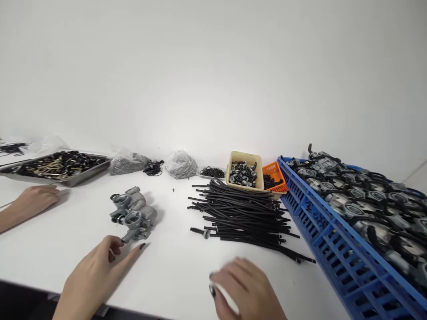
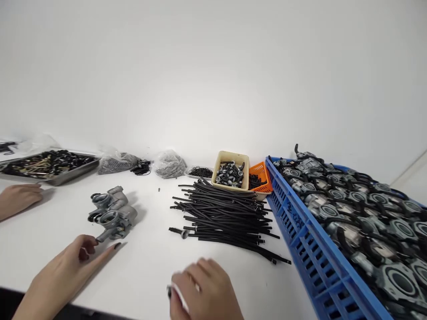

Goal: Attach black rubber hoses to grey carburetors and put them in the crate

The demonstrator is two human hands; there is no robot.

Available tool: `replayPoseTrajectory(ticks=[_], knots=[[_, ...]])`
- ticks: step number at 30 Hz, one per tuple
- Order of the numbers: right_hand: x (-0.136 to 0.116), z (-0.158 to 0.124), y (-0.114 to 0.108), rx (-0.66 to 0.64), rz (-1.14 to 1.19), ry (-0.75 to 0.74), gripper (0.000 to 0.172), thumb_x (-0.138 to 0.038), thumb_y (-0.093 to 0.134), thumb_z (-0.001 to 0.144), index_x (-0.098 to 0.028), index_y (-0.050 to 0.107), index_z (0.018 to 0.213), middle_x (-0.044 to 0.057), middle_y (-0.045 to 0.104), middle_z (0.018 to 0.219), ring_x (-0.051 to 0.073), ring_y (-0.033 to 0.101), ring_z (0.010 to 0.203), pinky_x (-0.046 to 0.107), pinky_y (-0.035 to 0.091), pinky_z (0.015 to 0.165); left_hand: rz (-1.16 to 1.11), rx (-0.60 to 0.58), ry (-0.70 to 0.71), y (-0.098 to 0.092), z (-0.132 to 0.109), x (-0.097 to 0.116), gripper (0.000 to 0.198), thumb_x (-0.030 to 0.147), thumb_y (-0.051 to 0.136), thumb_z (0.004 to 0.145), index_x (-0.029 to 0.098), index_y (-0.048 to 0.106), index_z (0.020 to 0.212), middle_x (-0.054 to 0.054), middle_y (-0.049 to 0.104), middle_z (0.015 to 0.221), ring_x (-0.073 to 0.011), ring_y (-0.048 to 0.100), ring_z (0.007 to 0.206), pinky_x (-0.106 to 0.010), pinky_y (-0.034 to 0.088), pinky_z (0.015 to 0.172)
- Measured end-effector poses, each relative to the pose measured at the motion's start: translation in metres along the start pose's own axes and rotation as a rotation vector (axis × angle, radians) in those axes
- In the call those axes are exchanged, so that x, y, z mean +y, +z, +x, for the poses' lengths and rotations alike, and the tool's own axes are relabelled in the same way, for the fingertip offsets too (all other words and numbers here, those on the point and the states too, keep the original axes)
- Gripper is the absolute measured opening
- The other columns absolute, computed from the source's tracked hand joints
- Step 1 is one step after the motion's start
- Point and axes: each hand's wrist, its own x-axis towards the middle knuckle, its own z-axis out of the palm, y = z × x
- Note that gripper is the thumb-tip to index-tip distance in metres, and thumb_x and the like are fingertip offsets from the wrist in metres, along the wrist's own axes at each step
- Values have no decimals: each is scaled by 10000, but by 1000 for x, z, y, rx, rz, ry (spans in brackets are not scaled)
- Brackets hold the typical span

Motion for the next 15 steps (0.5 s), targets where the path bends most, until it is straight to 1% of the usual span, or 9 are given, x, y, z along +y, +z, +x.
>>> replayPoseTrajectory(ticks=[1, 2, 5, 7, 9, 11, 13, 15], knots=[[4, 14, 2, -72, -60, -2, 174, -171, 541, 854, -248, 657, 959, 54, 684, 769, 220, 615, 704, 369, 497, 621, 18, -54, -17, -4, -1, 3, 371, 603, 581, 790, 235, 534, 775, -47, 659, 701, -220, 650, 556, -247, 438, 383], [6, 26, 4, -140, -119, -17, 154, -175, 540, 864, -227, 651, 957, 53, 681, 781, 217, 610, 718, 362, 483, 633, 34, -80, -20, -7, -2, 6, 358, 586, 545, 824, 233, 555, 765, -50, 667, 701, -216, 653, 557, -237, 419, 381], [10, 51, 13, -315, -263, -12, 89, -228, 574, 878, -207, 646, 927, 39, 672, 816, 217, 602, 767, 350, 455, 665, 56, -82, 37, -10, 2, 10, 340, 522, 454, 903, 225, 579, 795, -49, 676, 743, -191, 649, 570, -220, 390, 405], [14, 60, 22, -386, -310, 22, 109, -262, 584, 887, -195, 652, 938, 44, 674, 864, 229, 603, 844, 357, 456, 721, 76, -69, 122, -7, 3, 8, 334, 481, 412, 933, 216, 559, 792, -33, 661, 740, -168, 629, 559, -216, 374, 426], [22, 66, 33, -409, -353, 74, 152, -271, 581, 898, -171, 662, 979, 66, 674, 934, 245, 591, 928, 373, 457, 778, 137, 13, 220, -3, 2, 6, 342, 455, 380, 951, 209, 540, 775, -21, 640, 719, -168, 621, 580, -227, 352, 450], [31, 72, 43, -414, -406, 124, 193, -264, 586, 896, -142, 669, 1021, 100, 663, 1000, 264, 570, 988, 390, 460, 807, 187, 152, 324, -3, -2, 9, 352, 436, 366, 961, 205, 537, 758, -12, 619, 683, -174, 620, 599, -245, 330, 470], [39, 77, 51, -433, -443, 141, 172, -228, 584, 891, -127, 690, 981, 121, 652, 1023, 273, 555, 1015, 395, 467, 814, 176, 265, 429, -8, -6, 19, 350, 408, 377, 967, 203, 537, 733, -2, 599, 639, -164, 608, 582, -254, 333, 494], [45, 79, 56, -441, -443, 117, 147, -172, 564, 886, -127, 701, 909, 123, 647, 1016, 269, 553, 1019, 390, 473, 817, 111, 304, 548, -15, -10, 34, 324, 368, 409, 964, 200, 547, 724, 6, 598, 622, -145, 593, 556, -251, 355, 521]])
